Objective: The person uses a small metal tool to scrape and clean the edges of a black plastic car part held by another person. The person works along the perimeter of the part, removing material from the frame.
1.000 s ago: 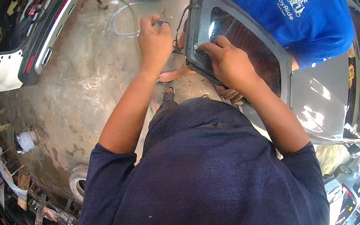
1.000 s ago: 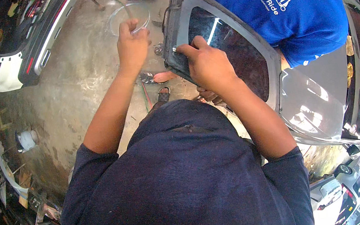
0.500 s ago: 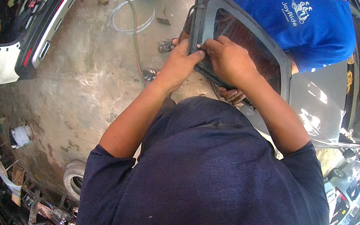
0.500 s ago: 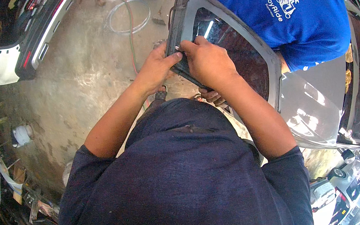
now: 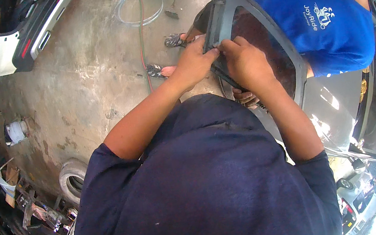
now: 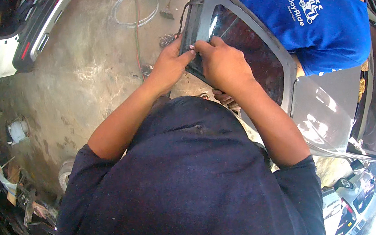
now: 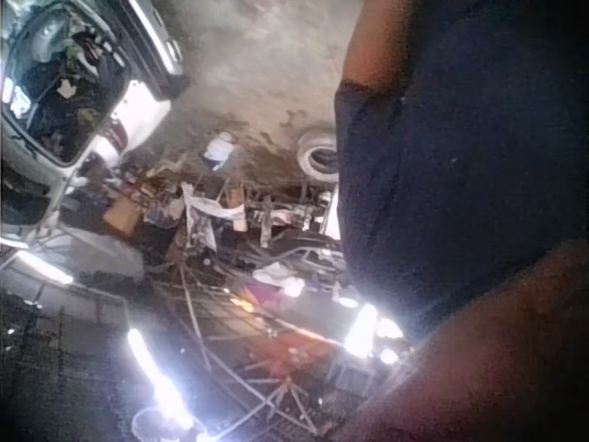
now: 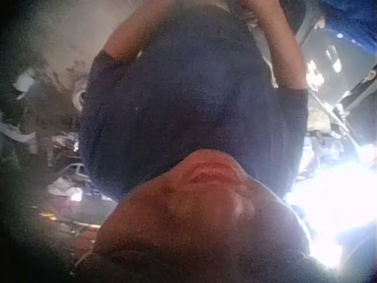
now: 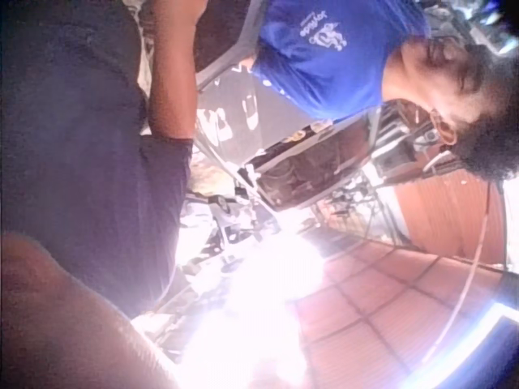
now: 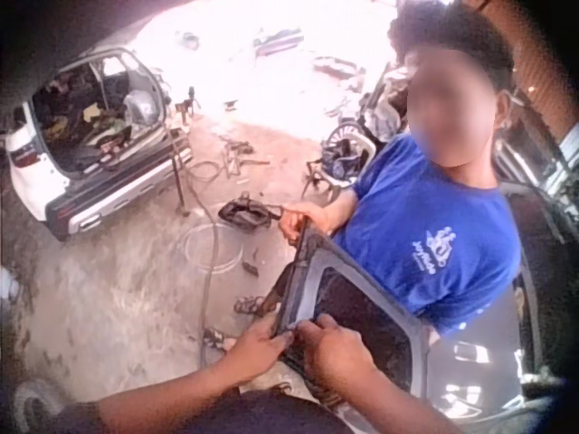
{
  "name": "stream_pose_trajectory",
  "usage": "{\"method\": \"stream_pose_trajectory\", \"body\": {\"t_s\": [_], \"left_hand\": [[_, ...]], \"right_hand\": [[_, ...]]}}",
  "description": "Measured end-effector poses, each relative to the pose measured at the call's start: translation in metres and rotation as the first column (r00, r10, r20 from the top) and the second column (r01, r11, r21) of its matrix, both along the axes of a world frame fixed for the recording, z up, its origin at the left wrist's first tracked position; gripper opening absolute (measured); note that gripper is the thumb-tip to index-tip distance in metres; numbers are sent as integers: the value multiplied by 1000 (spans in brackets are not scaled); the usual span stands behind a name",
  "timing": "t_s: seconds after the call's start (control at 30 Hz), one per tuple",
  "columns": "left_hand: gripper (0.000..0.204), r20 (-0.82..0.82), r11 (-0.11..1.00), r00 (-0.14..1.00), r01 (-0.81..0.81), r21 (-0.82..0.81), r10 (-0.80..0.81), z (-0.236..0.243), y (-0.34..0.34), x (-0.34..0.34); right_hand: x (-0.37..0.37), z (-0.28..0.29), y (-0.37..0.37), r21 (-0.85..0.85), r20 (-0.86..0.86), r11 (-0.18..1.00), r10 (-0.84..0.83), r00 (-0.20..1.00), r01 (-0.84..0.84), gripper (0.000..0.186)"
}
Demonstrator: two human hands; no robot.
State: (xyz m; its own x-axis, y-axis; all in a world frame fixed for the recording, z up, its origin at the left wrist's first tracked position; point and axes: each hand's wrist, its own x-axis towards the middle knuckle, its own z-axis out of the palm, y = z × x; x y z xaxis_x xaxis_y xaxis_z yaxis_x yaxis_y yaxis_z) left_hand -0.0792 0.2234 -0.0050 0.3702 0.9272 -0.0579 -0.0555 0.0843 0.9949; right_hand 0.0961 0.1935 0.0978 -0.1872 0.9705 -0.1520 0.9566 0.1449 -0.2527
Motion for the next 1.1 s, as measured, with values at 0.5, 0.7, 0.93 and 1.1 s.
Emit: {"method": "stream_pose_trajectory", "body": {"t_s": [0.5, 0.7, 0.93, 1.1], "left_hand": [[29, -193, 985, 975, -80, 154, 109, 17, -6, -1], [29, -133, 993, 986, -90, 82, 101, 18, -6, 0], [27, -133, 994, 986, -94, 54, 100, 11, -5, 2], [28, -135, 995, 986, -95, 20, 97, 16, -6, 3]], "right_hand": [[1, 10, 8, -13, 40, 995, 103, 994, -103, 25], [-2, 15, 16, -43, 97, 991, 134, 986, -130, 28], [-2, 11, 20, -40, 99, 994, 110, 989, -107, 29], [-5, 9, 23, -4, 128, 998, 56, 990, -56, 30]]}}
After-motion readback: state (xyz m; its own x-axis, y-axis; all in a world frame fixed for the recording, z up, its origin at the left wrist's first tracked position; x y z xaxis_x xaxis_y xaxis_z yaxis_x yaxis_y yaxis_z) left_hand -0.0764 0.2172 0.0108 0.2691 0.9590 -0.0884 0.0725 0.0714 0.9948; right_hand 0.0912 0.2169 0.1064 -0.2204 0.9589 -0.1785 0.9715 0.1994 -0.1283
